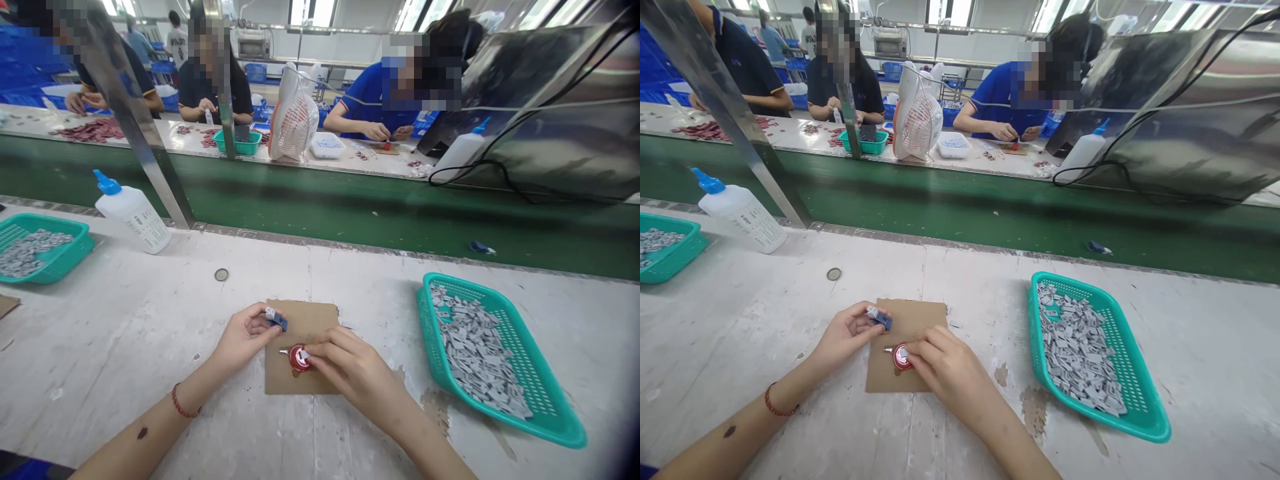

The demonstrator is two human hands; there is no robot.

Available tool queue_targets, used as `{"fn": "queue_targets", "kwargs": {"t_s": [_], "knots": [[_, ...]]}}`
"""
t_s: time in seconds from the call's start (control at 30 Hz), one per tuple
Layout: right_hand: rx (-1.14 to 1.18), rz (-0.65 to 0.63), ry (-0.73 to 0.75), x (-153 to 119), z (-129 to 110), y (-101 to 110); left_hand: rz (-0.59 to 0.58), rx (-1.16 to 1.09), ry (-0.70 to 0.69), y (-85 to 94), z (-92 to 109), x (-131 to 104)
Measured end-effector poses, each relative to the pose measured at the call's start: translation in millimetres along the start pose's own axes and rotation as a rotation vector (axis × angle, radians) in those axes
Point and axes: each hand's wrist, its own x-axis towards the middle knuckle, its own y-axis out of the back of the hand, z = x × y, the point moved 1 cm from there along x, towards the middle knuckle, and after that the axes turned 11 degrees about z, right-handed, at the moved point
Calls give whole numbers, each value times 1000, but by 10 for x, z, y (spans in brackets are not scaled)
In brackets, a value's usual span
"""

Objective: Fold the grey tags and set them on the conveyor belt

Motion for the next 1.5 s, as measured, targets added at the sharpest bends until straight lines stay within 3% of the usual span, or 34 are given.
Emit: {"fn": "queue_targets", "kwargs": {"t_s": [1.0,1.3,1.5], "knots": [[86,5,-69,36,3,55,33,-52,-45,10,-5,-16],[150,14,-245,69,90,113,36,-46,-11,2,-2,-15],[291,106,-395,258,84,-14,-4,-6,5,-4,-11,-38]]}}
